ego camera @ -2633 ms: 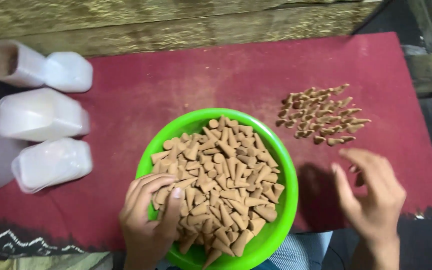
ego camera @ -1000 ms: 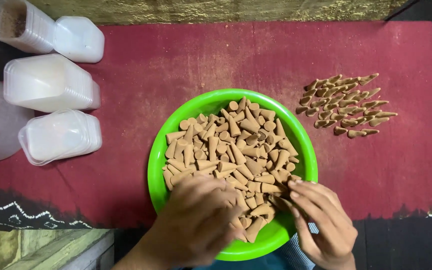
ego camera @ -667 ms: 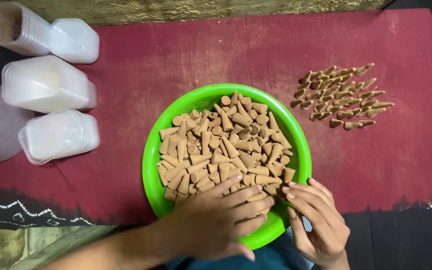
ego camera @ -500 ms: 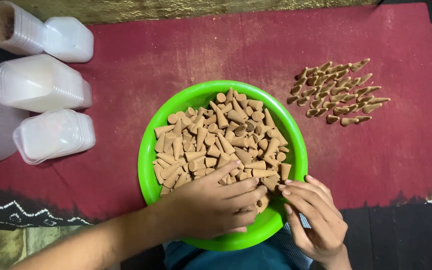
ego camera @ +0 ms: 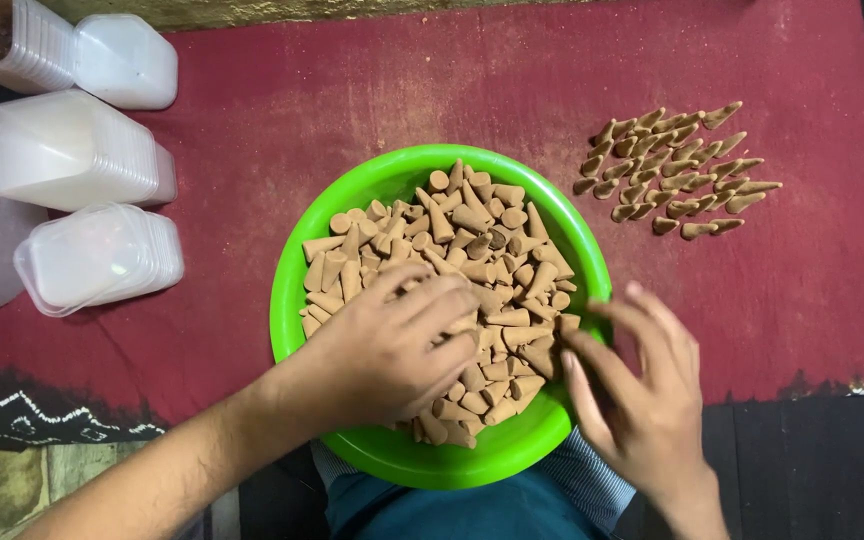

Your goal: The person repeatedly picks small brown cone-shaped clay pieces from a green bowl and places them in neat rows on a red table. The person occasionally reshapes individual cones by hand before arranging them. The task continues throughout the clip with the arranged cones accumulating on the table.

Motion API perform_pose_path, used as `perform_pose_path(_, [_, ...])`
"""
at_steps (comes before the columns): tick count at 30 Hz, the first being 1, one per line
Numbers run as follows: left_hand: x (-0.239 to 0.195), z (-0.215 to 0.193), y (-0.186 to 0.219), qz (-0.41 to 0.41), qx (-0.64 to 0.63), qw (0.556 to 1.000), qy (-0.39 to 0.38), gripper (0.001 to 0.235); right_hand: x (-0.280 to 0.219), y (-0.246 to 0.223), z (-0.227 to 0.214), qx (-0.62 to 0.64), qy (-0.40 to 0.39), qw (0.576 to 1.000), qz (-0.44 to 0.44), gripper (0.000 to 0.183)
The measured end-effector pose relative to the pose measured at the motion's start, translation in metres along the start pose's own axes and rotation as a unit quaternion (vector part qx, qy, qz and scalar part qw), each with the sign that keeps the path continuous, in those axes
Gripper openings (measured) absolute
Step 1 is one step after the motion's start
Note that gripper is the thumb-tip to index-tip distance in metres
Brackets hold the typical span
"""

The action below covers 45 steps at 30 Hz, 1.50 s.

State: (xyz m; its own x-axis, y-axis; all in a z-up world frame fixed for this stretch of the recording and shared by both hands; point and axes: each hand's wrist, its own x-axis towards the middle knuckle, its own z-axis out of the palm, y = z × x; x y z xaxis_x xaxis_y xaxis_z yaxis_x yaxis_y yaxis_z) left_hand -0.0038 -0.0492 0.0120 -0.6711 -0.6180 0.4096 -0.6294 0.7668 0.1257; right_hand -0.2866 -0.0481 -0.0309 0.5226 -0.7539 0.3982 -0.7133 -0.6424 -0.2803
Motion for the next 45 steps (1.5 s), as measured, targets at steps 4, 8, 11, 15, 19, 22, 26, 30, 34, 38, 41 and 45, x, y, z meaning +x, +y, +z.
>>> perform_pose_path(4, [-0.007,0.007,-0.003,-0.017,-0.048,0.999,0.012,0.012,0.033,-0.006,-0.011,-0.056,-0.034,0.998,0.005,0.025])
perform_pose_path(8, [-0.011,0.009,-0.002,-0.024,-0.093,0.995,0.034,0.018,0.052,-0.009,-0.01,-0.118,-0.099,0.988,0.007,0.022])
perform_pose_path(11, [-0.012,0.008,-0.001,-0.026,-0.099,0.994,0.047,0.018,0.058,-0.011,-0.007,-0.116,-0.082,0.99,0.008,0.015])
perform_pose_path(15, [-0.012,0.009,0.0,-0.029,-0.089,0.994,0.062,0.012,0.061,-0.013,-0.007,-0.084,-0.061,0.995,0.013,0.019])
perform_pose_path(19, [-0.012,0.01,0.0,-0.034,-0.091,0.994,0.056,0.011,0.058,-0.005,0.001,-0.089,-0.074,0.993,0.011,0.034])
perform_pose_path(22, [-0.012,0.01,0.0,-0.038,-0.081,0.994,0.059,0.01,0.061,-0.004,0.003,-0.063,-0.07,0.995,0.02,0.035])
perform_pose_path(26, [-0.012,0.008,-0.001,-0.042,-0.093,0.993,0.063,0.009,0.068,-0.006,0.001,-0.116,-0.071,0.991,0.011,0.023])
perform_pose_path(30, [-0.011,0.007,-0.001,-0.043,-0.092,0.992,0.069,0.009,0.073,-0.011,-0.003,-0.143,-0.104,0.984,0.012,0.02])
perform_pose_path(34, [-0.011,0.008,-0.001,-0.048,-0.089,0.993,0.067,0.01,0.077,-0.009,0.001,-0.128,-0.119,0.984,0.018,0.019])
perform_pose_path(38, [-0.011,0.006,-0.001,-0.048,-0.092,0.992,0.065,0.009,0.082,-0.007,-0.001,-0.152,-0.11,0.982,-0.002,0.017])
perform_pose_path(41, [-0.011,0.006,0.0,-0.05,-0.098,0.992,0.065,0.008,0.087,-0.006,-0.003,-0.16,-0.132,0.978,-0.009,0.025])
perform_pose_path(45, [-0.013,0.007,0.0,-0.048,-0.097,0.992,0.059,0.009,0.088,-0.002,-0.003,-0.202,-0.147,0.964,-0.093,0.024])
